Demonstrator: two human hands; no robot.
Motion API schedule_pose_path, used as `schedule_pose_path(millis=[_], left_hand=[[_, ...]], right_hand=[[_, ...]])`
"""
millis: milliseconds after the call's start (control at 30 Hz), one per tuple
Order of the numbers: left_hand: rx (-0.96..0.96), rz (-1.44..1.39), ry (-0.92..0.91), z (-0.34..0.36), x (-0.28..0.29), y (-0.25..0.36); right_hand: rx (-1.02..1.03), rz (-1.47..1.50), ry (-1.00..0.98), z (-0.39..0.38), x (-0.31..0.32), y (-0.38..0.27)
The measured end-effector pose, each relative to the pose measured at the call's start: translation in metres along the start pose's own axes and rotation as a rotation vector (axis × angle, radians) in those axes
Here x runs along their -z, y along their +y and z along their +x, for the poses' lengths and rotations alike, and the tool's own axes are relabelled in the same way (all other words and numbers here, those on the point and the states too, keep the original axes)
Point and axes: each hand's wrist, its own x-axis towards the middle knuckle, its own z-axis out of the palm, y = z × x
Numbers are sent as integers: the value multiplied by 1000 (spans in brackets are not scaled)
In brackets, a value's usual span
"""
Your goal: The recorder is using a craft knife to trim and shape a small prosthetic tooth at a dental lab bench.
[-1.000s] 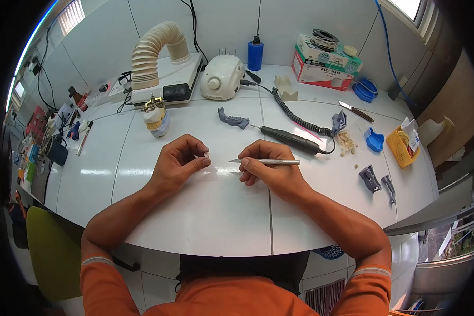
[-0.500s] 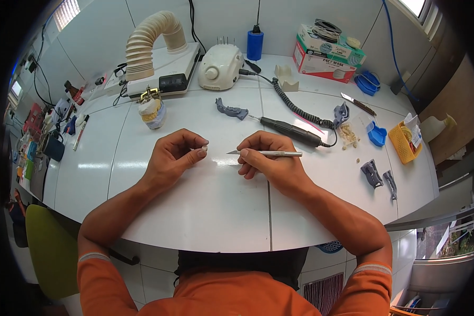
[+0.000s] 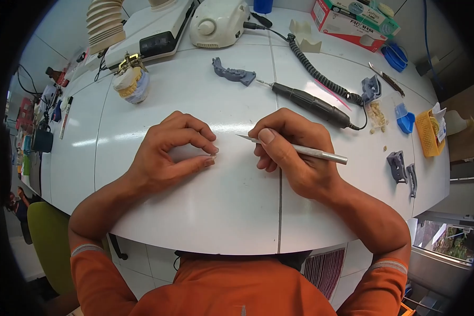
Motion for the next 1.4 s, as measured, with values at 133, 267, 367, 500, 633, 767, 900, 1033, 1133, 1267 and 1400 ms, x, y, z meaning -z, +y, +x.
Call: schedule_pose_path(millis=[133, 267, 367, 500, 633, 767, 900, 1033, 1133, 1267, 1400], left_hand=[[62, -5, -109, 1, 5, 4], [69, 2, -139, 0, 5, 6], [63, 46, -152, 2, 6, 6], [52, 65, -138, 1, 6, 5], [69, 57, -115, 3, 3, 5], [57, 109, -90, 3, 1, 7], [36, 128, -84, 2, -1, 6], [9, 108, -75, 0, -3, 5], [33, 102, -78, 0, -2, 8], [36, 113, -69, 2, -1, 9], [22, 131, -72, 2, -2, 9]], right_hand=[[-11, 33, -34, 5, 3, 4], [47, 65, -82, 5, 4, 5], [240, -189, -179, 8, 8, 7], [249, -277, -177, 2, -1, 5], [53, -50, -30, -2, -3, 0], [293, -434, -155, 9, 17, -14], [351, -472, -167, 13, 28, -17], [40, -48, -135, 4, 41, -30], [-90, -172, -205, 1, 24, -38], [-123, -331, -276, -13, 3, -40], [-262, -386, -330, -14, -2, -42]])
